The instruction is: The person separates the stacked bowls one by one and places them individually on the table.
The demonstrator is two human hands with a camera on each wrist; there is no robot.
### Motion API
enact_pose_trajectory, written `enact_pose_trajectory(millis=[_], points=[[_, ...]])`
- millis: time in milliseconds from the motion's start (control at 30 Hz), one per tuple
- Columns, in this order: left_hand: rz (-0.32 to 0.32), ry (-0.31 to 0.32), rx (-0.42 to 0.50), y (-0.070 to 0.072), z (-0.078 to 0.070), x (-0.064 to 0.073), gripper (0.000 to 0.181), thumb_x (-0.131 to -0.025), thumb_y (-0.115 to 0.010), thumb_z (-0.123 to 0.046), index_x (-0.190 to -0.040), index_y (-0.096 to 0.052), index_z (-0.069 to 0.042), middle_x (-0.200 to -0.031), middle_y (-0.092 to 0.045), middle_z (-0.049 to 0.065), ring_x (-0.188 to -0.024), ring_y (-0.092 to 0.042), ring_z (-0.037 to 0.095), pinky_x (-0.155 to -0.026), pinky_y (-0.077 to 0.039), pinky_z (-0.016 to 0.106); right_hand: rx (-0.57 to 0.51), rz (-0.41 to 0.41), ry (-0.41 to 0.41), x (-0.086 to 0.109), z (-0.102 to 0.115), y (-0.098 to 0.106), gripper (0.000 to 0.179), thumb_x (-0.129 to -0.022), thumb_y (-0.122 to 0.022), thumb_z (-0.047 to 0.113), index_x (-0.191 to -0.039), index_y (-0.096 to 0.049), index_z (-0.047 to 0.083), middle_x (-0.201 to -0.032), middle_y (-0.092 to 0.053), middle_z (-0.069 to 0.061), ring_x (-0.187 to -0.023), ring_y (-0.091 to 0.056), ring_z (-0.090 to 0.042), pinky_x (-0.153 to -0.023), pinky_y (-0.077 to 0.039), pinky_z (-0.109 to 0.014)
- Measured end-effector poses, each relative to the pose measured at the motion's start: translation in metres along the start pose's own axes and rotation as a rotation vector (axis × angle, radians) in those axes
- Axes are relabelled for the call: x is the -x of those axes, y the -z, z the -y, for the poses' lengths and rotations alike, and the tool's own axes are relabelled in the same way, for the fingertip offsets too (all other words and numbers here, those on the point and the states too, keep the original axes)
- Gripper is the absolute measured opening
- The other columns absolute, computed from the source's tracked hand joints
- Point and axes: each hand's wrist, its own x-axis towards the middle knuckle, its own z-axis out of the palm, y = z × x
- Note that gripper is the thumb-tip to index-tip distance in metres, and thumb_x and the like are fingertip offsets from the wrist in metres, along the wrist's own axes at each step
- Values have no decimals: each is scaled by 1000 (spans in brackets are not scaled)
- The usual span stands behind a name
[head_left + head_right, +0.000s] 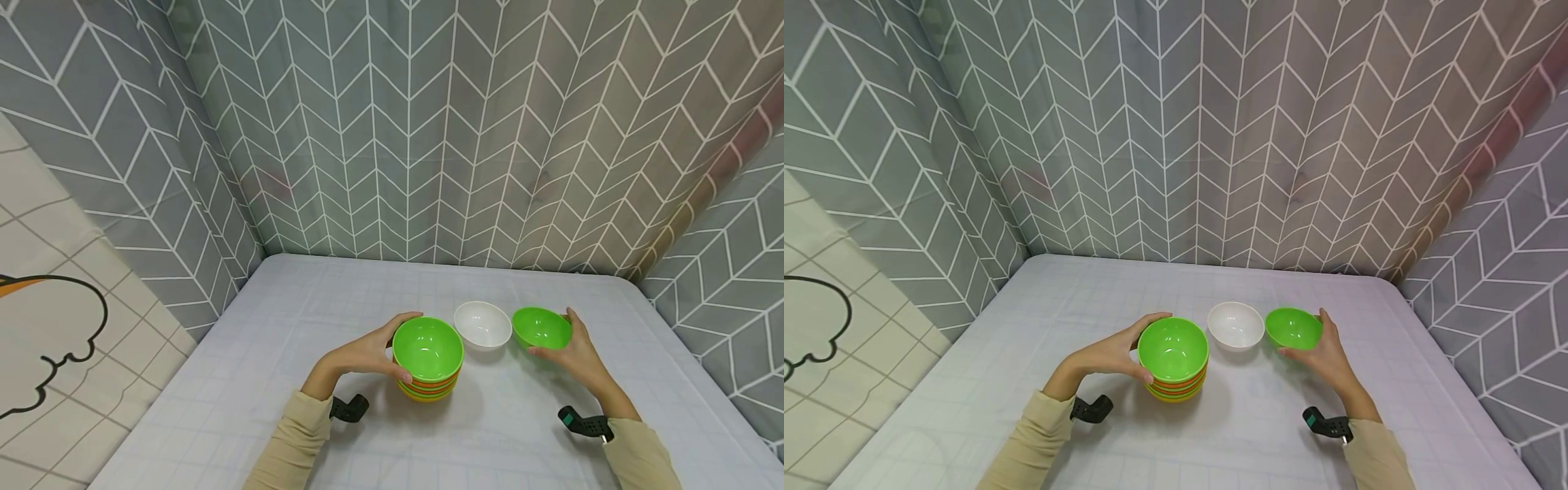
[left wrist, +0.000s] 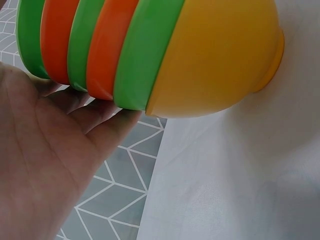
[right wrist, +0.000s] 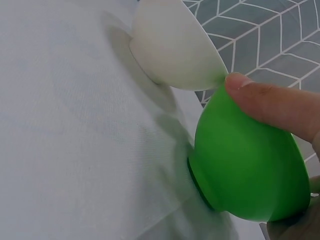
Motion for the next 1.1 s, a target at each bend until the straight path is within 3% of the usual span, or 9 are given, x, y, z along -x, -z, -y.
enact_pose_trajectory(millis=[433, 667, 867, 1100], points=[[-5, 16, -9, 0, -1, 0, 101, -73, -85, -32, -151, -21, -30, -139, -45, -8, -130, -40, 12, -107, -29, 48, 9, 13, -20, 0, -1, -2, 127, -71, -86, 22, -148, 11, -7, -146, -12, -40, -132, -18, -56, -103, -19, -68], [-1, 13, -4, 0, -1, 0, 102, -73, -85, -31, -151, -21, -30, -139, -45, -8, -130, -39, 11, -108, -29, 46, 19, -5, 5, 4, 4, 1, 126, -73, -85, 28, -150, 9, -5, -148, -12, -38, -134, -15, -55, -102, -19, -70], [4, 7, 14, 0, -1, 0, 101, -73, -85, -27, -151, -20, -28, -138, -45, -6, -130, -40, 12, -108, -30, 42, 19, -34, 46, 4, 21, 7, 118, -76, -82, 32, -152, 2, -3, -150, -9, -35, -137, -10, -54, -99, -17, -73], [12, -22, 14, 0, -1, 0, 97, -73, -85, -32, -148, -25, -24, -138, -46, -7, -129, -41, 11, -107, -31, 41, -9, -24, 130, 5, 56, 4, 114, -76, -84, 26, -153, -5, 2, -153, -12, -30, -139, -10, -50, -99, -16, -74]])
